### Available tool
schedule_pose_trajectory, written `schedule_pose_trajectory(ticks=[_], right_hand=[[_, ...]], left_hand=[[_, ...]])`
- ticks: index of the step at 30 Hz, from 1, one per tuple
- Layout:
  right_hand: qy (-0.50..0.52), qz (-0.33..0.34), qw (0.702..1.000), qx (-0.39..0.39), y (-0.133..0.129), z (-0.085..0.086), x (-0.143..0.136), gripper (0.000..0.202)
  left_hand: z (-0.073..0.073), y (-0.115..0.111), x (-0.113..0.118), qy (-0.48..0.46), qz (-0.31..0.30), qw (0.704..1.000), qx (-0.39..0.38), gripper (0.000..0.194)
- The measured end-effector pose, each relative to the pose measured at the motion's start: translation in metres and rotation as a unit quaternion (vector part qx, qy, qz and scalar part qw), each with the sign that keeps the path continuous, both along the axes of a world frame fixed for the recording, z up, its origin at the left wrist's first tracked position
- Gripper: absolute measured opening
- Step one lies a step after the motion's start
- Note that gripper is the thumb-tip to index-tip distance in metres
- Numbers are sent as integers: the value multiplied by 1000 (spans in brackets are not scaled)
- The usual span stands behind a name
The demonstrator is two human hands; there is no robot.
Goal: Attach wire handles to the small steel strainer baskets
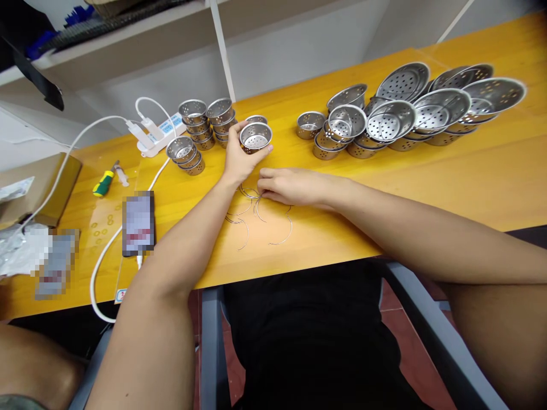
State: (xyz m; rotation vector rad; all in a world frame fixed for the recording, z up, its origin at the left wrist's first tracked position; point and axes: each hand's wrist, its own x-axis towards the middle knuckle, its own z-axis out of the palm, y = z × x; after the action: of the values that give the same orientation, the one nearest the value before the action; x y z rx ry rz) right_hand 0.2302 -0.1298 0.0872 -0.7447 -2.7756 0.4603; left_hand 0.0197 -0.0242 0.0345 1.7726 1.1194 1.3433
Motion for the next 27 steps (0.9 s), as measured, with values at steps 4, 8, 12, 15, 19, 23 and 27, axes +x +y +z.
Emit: schedule_pose_trajectory(ticks=[4, 8, 12, 15, 19, 23, 27], right_hand=[[62, 51, 997, -16, 3, 3, 7, 9], [101, 72, 992, -23, 5, 6, 9, 8], [138, 81, 986, -35, 6, 9, 10, 9], [160, 70, 984, -42, 5, 14, 13, 9], [212, 14, 974, -81, 2, 21, 19, 5], [351, -111, 923, -115, 11, 23, 23, 34], [443, -215, 863, -115, 31, 19, 28, 56]], left_hand=[[8, -7, 2, 14, -5, 1000, 1, 108], [10, -9, 2, 22, -15, 999, 24, 106], [8, -8, 3, 28, -16, 999, 25, 105], [8, -7, 4, 14, -24, 999, 24, 106], [8, -6, 6, -2, -37, 999, 5, 104], [7, -6, 7, -2, -50, 999, 18, 102], [9, -8, 7, -5, -58, 998, 29, 105]])
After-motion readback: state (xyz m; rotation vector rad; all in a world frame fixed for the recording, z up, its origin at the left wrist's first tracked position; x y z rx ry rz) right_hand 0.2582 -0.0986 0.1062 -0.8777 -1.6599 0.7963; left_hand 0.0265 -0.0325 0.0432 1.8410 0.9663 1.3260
